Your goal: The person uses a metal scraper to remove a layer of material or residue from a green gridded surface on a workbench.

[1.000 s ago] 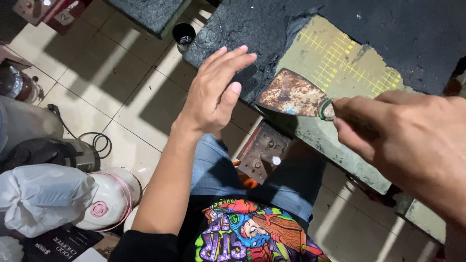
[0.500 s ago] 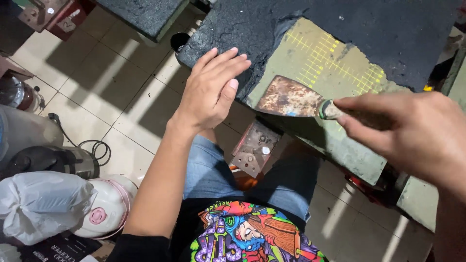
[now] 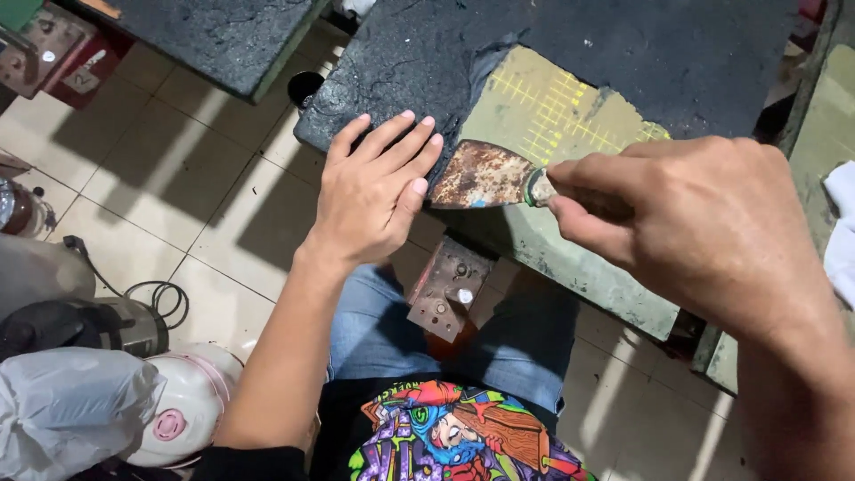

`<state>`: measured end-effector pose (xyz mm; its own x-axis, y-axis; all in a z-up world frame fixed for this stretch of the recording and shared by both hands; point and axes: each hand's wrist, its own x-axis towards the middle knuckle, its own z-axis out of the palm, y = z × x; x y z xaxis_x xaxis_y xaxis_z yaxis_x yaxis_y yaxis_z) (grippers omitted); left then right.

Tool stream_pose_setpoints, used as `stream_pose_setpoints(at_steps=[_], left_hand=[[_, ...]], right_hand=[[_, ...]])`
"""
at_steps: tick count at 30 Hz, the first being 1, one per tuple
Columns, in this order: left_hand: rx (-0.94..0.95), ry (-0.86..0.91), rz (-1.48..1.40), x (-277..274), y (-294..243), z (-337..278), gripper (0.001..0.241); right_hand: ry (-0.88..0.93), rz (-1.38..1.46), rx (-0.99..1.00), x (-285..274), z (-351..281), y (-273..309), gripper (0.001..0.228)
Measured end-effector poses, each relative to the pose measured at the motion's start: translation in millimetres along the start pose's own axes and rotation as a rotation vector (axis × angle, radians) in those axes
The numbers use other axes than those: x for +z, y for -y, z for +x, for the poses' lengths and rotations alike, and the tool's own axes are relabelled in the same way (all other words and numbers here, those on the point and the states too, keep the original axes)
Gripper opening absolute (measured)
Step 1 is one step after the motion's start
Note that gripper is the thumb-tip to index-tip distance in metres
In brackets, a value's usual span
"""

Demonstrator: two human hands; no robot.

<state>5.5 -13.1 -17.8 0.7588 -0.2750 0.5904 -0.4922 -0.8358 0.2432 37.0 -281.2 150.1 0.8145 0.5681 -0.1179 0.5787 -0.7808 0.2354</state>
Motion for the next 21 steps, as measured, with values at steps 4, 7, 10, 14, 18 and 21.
stream_pose_setpoints(at_steps=[4,7,10,14,18,21], left_hand=[[-0.002,-0.011,-0.012,1,-1,2,0.050],[-0.003,-0.026,-0.013,2,-1,0,0.051],[0.003,-0.032,-0.025,2,0,0,0.052],[-0.008,-0.034,-0.066,3,-1,0,0.052],[-0.009,-0.044,-0.084,3,-2,-1,0.053],[-0.015,-0.028,-0.090,4,-1,0,0.055]], right_hand=[[-0.144,0.060,-0.042,6,-2,-2,0.019],[-0.215,0.100,-0.066,15,-4,-4,0.022],[-0.267,0.141,-0.082,20,-4,-5,0.022],[-0.332,0.209,-0.126,26,-5,-7,0.020],[-0.285,0.269,-0.089,41,-8,-10,0.022],[-0.315,0.351,-0.154,51,-9,-13,0.022]])
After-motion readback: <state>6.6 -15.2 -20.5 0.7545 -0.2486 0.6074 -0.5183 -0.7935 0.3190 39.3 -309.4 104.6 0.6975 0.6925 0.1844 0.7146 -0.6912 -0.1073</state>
